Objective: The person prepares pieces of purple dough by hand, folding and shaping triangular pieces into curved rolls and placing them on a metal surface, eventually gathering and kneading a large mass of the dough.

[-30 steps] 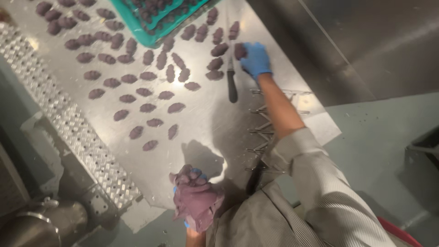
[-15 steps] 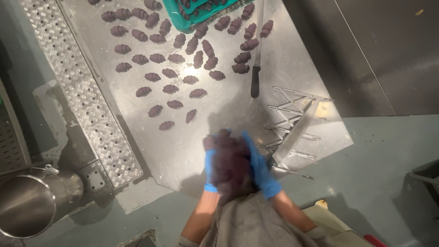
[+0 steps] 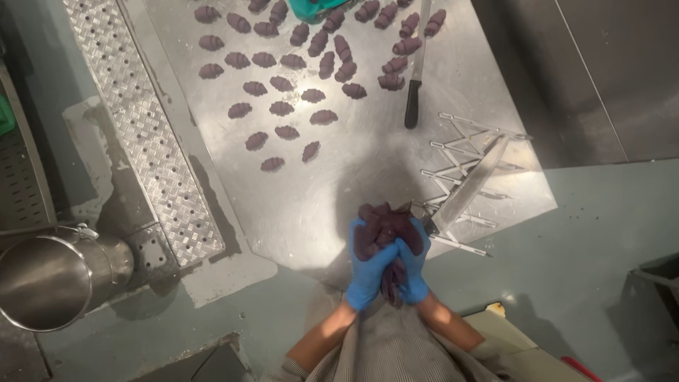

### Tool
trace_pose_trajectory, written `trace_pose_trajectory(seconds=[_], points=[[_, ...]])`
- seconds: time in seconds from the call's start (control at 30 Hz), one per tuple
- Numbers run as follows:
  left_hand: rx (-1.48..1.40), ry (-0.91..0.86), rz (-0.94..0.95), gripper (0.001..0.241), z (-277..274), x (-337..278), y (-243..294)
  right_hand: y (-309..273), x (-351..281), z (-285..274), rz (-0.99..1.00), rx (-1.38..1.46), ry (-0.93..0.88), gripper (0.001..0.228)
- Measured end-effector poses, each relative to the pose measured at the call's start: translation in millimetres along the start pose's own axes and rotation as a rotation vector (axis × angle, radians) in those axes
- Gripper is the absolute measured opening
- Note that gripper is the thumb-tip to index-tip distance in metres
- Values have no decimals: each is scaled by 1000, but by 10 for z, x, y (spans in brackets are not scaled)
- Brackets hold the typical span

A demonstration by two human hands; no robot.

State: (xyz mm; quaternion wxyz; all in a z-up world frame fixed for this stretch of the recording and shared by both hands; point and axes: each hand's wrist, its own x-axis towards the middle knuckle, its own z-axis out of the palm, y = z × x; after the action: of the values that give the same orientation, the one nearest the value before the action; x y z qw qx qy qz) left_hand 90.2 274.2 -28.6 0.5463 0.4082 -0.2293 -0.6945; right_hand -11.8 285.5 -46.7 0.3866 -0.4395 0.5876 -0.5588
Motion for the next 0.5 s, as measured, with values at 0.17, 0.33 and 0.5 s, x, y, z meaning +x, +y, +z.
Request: trace_pose_trajectory(seconds=[0.17,0.33,0.5], points=[[206,56,88,34,-297,318,-479,-11,248,19,-95,-239,-97,38],[-120,-87,-181,29,-358,501,-215,-248,293,-170,-54,-149,4,40],[359,-479,225,21,-329,531,42,-250,186,-151,-9,-4,-178,53]])
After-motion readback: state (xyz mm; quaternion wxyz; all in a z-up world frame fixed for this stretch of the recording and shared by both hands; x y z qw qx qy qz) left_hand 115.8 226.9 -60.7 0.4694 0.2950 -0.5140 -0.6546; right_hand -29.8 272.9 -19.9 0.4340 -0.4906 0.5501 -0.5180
